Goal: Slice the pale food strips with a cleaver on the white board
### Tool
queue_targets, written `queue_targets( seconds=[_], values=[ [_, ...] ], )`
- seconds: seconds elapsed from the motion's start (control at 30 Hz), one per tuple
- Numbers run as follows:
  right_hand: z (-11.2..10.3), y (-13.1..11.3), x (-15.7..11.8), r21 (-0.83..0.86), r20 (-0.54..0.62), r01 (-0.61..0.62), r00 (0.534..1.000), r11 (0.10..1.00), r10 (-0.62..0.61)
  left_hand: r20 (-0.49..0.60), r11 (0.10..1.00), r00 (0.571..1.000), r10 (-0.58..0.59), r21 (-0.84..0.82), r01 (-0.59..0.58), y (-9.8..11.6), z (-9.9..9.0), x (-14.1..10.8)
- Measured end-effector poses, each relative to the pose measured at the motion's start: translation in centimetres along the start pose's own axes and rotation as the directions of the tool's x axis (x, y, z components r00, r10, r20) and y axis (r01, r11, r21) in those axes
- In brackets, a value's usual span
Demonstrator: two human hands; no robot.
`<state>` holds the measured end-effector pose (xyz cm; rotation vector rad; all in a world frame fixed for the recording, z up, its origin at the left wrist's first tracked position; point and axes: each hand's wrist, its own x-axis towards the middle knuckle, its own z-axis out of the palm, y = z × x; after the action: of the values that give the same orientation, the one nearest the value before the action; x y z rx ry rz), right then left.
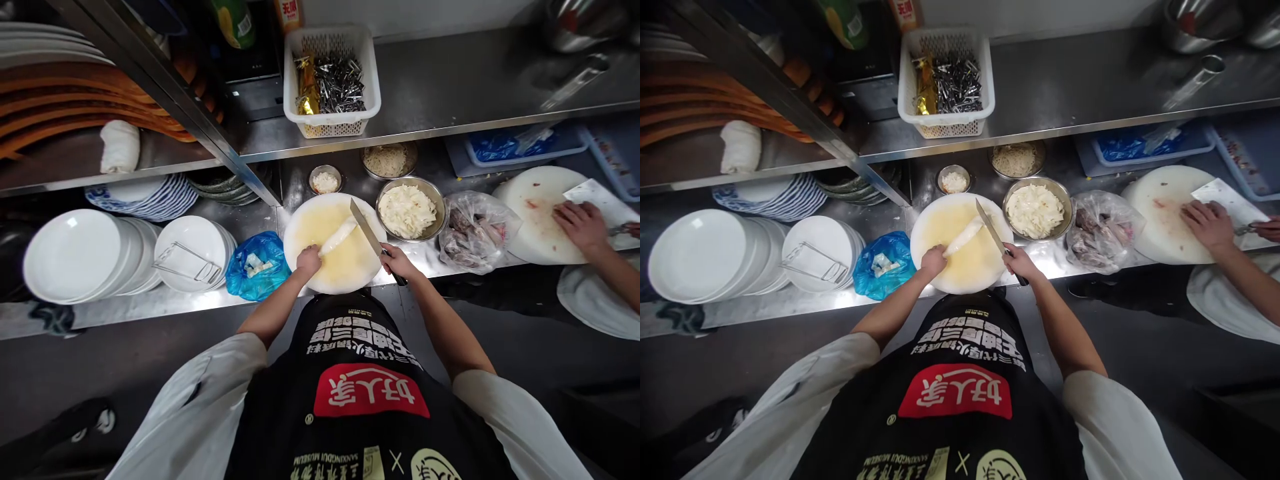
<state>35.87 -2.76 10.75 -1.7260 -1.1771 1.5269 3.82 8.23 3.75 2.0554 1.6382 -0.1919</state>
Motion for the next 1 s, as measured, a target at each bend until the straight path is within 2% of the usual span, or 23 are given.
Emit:
queue_targets(
  seconds=[0.1, 0.17, 0.23, 0.3, 0.37, 0.47, 0.53, 0.6, 0.67, 0.73, 0.8, 0.9, 1.0],
  values=[
    [-0.4, -0.2, 0.6, -0.080, 0.010, -0.075, 0.997, 0.994, 0.076, -0.056, 0.985, 0.998, 0.025, -0.168, -0.034, -0.6, -0.2, 0.0],
    [-0.4, -0.4, 0.9, -0.224, -0.017, -0.142, 0.990, 0.964, 0.142, -0.103, 0.953, 0.994, 0.027, -0.299, -0.057, -1.1, -0.2, -0.3],
    [0.0, -1.0, 1.7, -0.423, -0.077, -0.188, 0.982, 0.887, 0.171, -0.095, 0.932, 0.995, 0.020, -0.359, -0.054, -1.4, 0.0, -0.7],
    [0.8, -1.7, 3.2, -0.585, -0.151, -0.222, 0.975, 0.780, 0.165, -0.045, 0.945, 0.999, 0.014, -0.327, -0.028, -1.7, 0.3, -1.1],
    [1.8, -2.6, 5.1, -0.650, -0.209, -0.257, 0.965, 0.716, 0.156, -0.007, 0.970, 1.000, 0.017, -0.243, -0.018, -2.0, 0.6, -1.5],
    [3.0, -3.6, 7.6, -0.631, -0.250, -0.295, 0.953, 0.717, 0.172, -0.005, 0.989, 0.999, 0.036, -0.140, -0.037, -2.5, 0.9, -2.0],
    [3.0, -3.8, 8.2, -0.605, -0.245, -0.296, 0.952, 0.739, 0.181, -0.009, 0.991, 1.000, 0.021, -0.129, -0.022, -2.8, 0.7, -2.2],
    [2.5, -3.4, 7.5, -0.584, -0.217, -0.275, 0.960, 0.763, 0.179, -0.011, 0.986, 1.000, -0.027, -0.166, 0.025, -3.1, 0.4, -2.2],
    [1.9, -2.2, 5.5, -0.585, -0.181, -0.242, 0.969, 0.774, 0.167, -0.032, 0.969, 0.997, -0.069, -0.240, 0.060, -3.5, 0.0, -2.2],
    [1.4, -0.5, 2.8, -0.614, -0.163, -0.228, 0.973, 0.756, 0.161, -0.062, 0.947, 0.995, -0.079, -0.318, 0.055, -4.1, -0.4, -2.3],
    [1.1, 1.3, 0.1, -0.655, -0.178, -0.266, 0.964, 0.708, 0.197, -0.069, 0.929, 0.995, -0.077, -0.367, 0.046, -5.0, -0.6, -2.7],
    [1.2, 3.0, -2.5, -0.690, -0.200, -0.320, 0.946, 0.649, 0.254, -0.016, 0.893, 0.996, -0.087, -0.445, 0.071, -6.4, -1.0, -3.9],
    [1.7, 3.2, -3.1, -0.705, -0.206, -0.324, 0.945, 0.631, 0.254, 0.091, 0.783, 0.991, -0.101, -0.607, 0.135, -6.9, -2.0, -4.8]
  ],
)
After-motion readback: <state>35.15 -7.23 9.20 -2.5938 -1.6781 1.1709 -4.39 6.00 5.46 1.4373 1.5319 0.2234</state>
